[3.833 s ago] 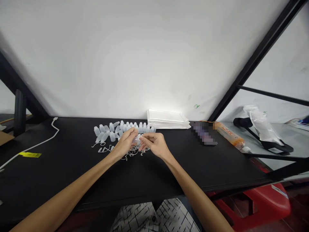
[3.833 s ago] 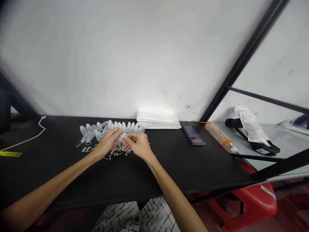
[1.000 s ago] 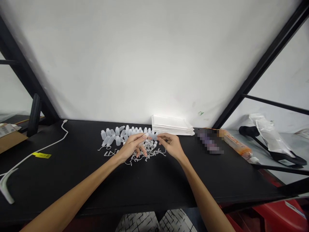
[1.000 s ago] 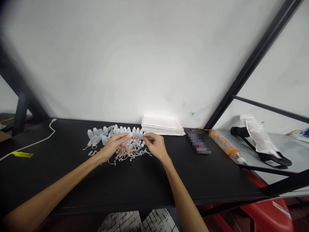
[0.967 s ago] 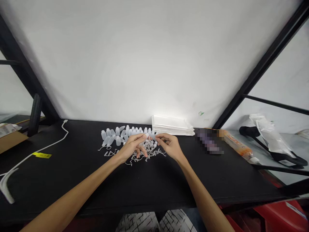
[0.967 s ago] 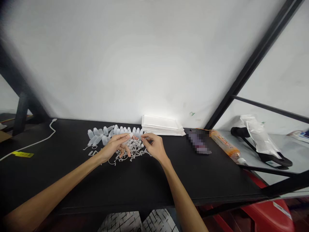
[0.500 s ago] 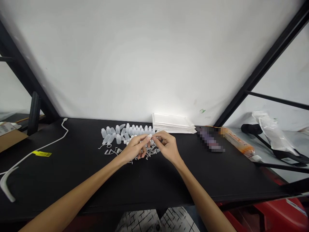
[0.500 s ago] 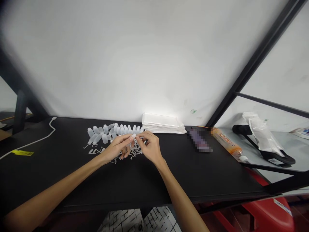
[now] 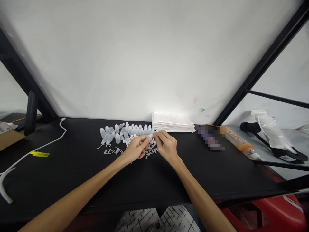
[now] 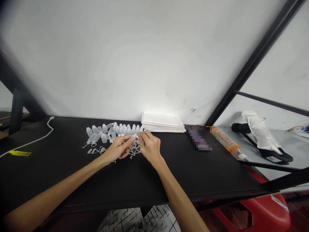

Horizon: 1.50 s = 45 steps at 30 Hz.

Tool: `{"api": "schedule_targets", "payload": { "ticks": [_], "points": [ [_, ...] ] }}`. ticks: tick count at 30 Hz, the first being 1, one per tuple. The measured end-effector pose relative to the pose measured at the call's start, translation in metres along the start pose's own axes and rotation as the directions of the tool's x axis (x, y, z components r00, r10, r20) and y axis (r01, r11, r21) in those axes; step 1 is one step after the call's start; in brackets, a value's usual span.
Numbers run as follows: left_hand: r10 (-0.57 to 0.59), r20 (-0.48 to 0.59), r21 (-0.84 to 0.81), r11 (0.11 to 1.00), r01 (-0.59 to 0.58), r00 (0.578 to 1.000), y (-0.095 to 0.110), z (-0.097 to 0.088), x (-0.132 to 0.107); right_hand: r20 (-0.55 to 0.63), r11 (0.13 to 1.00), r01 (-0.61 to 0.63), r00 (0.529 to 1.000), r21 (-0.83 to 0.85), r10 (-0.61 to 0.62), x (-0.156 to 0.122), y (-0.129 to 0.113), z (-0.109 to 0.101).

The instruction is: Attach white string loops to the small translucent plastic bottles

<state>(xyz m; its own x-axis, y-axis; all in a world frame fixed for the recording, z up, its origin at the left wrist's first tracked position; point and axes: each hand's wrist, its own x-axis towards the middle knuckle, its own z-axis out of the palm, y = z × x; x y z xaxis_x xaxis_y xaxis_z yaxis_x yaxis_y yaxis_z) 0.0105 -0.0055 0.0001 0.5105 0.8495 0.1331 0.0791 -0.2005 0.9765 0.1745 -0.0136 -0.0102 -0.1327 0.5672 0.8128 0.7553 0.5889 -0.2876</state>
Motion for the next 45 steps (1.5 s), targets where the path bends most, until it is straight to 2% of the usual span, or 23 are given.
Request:
{"api": "schedule_targets", "payload": {
  "ticks": [5,13,18,25,27,29,30,33,37,42,45],
  "points": [
    [-0.013,0.013,-0.028,1.0,0.013,1.0,0.004,0.002,0.0,-0.054,0.996,0.031,0.998,-0.081,-0.035,-0.001,0.006,0.003],
    [0.0,0.036,0.006,1.0,0.0,0.999,0.005,-0.005,0.004,-0.119,0.997,-0.007,0.993,-0.08,-0.002,0.0,0.009,0.008],
    [-0.008,0.068,0.0,1.0,0.008,0.998,0.007,-0.005,0.004,-0.15,0.998,-0.065,0.987,-0.018,0.061,0.0,0.007,0.006],
    [0.005,0.076,-0.018,1.0,-0.004,0.997,0.011,-0.008,0.003,-0.111,0.984,-0.168,0.979,0.059,0.174,0.002,0.006,0.007],
    [0.012,0.089,-0.023,1.0,-0.01,0.996,0.014,-0.01,0.001,-0.162,0.97,-0.232,0.957,0.07,0.24,0.003,0.017,0.005],
    [0.013,0.084,-0.021,1.0,-0.012,0.996,0.017,-0.014,-0.001,-0.269,0.939,-0.335,0.901,0.072,0.342,0.004,0.035,-0.001],
    [0.028,0.055,-0.022,0.999,-0.026,0.998,0.019,-0.016,-0.002,-0.286,0.92,-0.384,0.876,0.077,0.389,0.004,0.044,-0.005],
    [0.092,-0.078,-0.034,0.995,-0.095,0.993,0.022,-0.023,-0.003,-0.219,0.886,-0.459,0.859,0.068,0.462,0.004,0.063,-0.017],
    [0.102,-0.228,-0.049,0.992,-0.116,0.968,0.018,-0.028,0.001,-0.132,0.867,-0.497,0.858,0.025,0.496,0.007,0.07,-0.026],
    [0.087,-0.3,-0.038,0.994,-0.103,0.95,0.014,-0.029,0.003,0.029,0.824,-0.567,0.824,0.008,0.566,0.01,0.066,-0.033],
    [0.074,-0.328,-0.033,0.995,-0.089,0.942,0.014,-0.03,0.004,0.161,0.841,-0.515,0.856,0.166,0.492,0.011,0.052,-0.029]
  ]
}}
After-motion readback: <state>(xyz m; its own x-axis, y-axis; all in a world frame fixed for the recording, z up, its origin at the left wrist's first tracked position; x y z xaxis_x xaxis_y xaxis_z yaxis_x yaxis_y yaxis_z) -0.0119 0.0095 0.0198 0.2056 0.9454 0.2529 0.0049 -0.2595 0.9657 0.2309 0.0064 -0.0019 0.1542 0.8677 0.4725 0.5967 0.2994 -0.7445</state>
